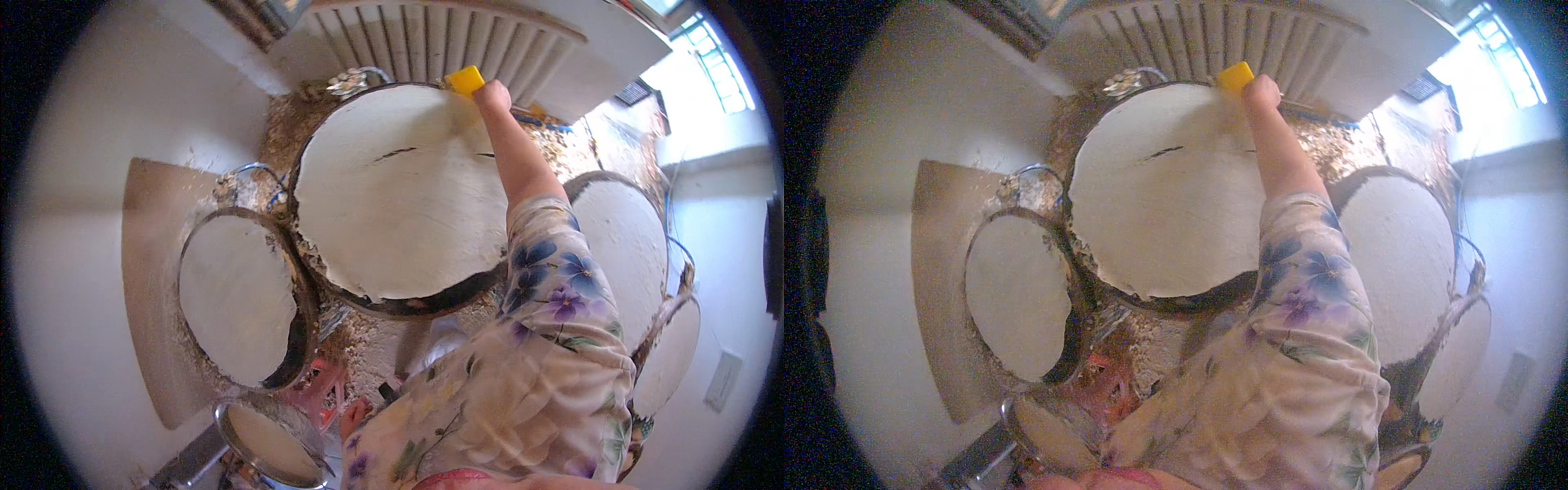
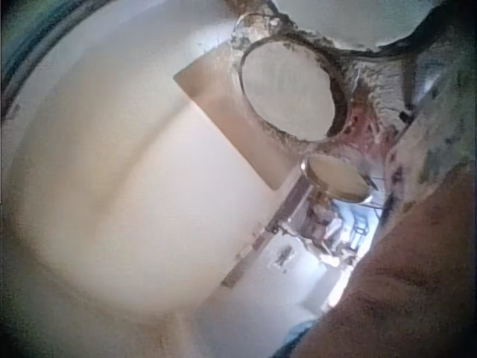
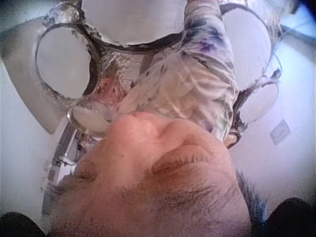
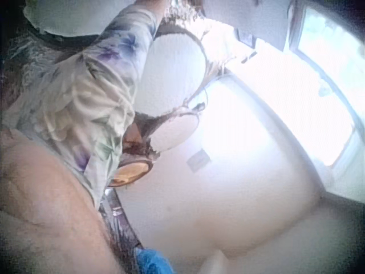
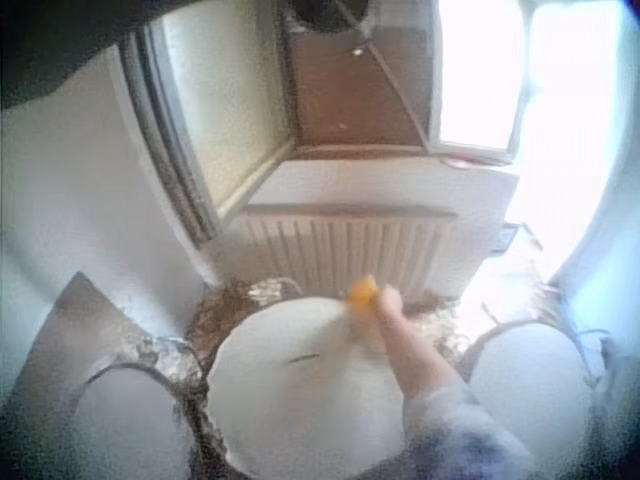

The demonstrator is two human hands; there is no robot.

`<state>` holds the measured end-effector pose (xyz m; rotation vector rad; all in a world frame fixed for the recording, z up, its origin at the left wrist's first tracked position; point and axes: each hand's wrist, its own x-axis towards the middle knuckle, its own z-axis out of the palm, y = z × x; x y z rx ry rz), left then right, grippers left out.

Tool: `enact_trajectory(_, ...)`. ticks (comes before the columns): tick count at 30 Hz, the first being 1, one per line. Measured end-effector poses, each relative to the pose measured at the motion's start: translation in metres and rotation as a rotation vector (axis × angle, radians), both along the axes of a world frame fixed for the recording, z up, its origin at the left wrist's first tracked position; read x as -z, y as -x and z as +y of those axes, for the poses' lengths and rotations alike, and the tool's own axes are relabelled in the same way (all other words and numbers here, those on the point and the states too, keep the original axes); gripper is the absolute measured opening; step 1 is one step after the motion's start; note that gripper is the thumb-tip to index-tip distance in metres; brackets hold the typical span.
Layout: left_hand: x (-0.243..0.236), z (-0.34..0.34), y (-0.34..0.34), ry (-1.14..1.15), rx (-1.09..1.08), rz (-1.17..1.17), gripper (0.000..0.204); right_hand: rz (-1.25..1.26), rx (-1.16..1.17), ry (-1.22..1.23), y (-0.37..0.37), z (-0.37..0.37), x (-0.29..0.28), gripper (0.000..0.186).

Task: The person ladles batter onto hot round pans, spreads it evenly with a spatula, cooks the crepes, and stacks them in a basket. The process is repeated across multiple pans in a continuous workflow.

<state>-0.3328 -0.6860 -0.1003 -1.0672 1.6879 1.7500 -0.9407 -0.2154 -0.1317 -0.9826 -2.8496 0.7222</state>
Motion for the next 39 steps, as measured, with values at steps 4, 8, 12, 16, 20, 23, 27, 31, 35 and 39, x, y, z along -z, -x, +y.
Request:
enact_trajectory(4,-0.031,0.028,0.001,0.199,-0.053,-0.236,0.039,0.005,-0.230,-0.067,0.068,-0.073,-0.002,0.024)
enact_trajectory(8,-0.045,0.045,0.011,0.164,-0.165,-0.237,0.038,0.028,-0.547,-0.296,0.098,-0.182,-0.007,0.022)
enact_trajectory(12,-0.050,0.047,0.004,0.178,-0.147,-0.217,0.037,0.031,-0.802,-0.406,0.082,-0.296,-0.011,0.021)
enact_trajectory(16,-0.048,0.040,-0.005,0.181,-0.114,-0.148,0.037,-0.094,-1.409,-0.451,0.022,-0.391,-0.011,0.022)
enact_trajectory(20,-0.046,0.019,0.011,0.145,-0.040,0.002,0.037,0.128,-2.059,-0.411,-0.126,-0.433,0.012,0.014)
enact_trajectory(23,-0.055,0.002,0.037,0.145,-0.081,-0.007,0.038,0.259,-2.335,-0.210,-0.278,-0.371,0.026,0.016)
enact_trajectory(27,-0.053,-0.017,0.100,0.203,0.138,0.197,0.034,-0.369,-2.355,-0.112,-0.375,-0.276,-0.009,0.011)
enact_trajectory(31,-0.010,-0.008,0.190,-0.075,0.046,0.249,0.047,-0.262,-1.634,0.301,-0.413,-0.201,-0.051,0.020)
enact_trajectory(35,0.028,0.018,0.278,0.061,0.002,0.210,0.055,-0.330,-1.236,0.287,-0.451,-0.169,-0.048,0.017)
enact_trajectory(39,0.057,0.032,0.329,0.055,0.097,0.096,0.050,-0.284,-1.170,0.352,-0.482,-0.147,-0.033,0.017)
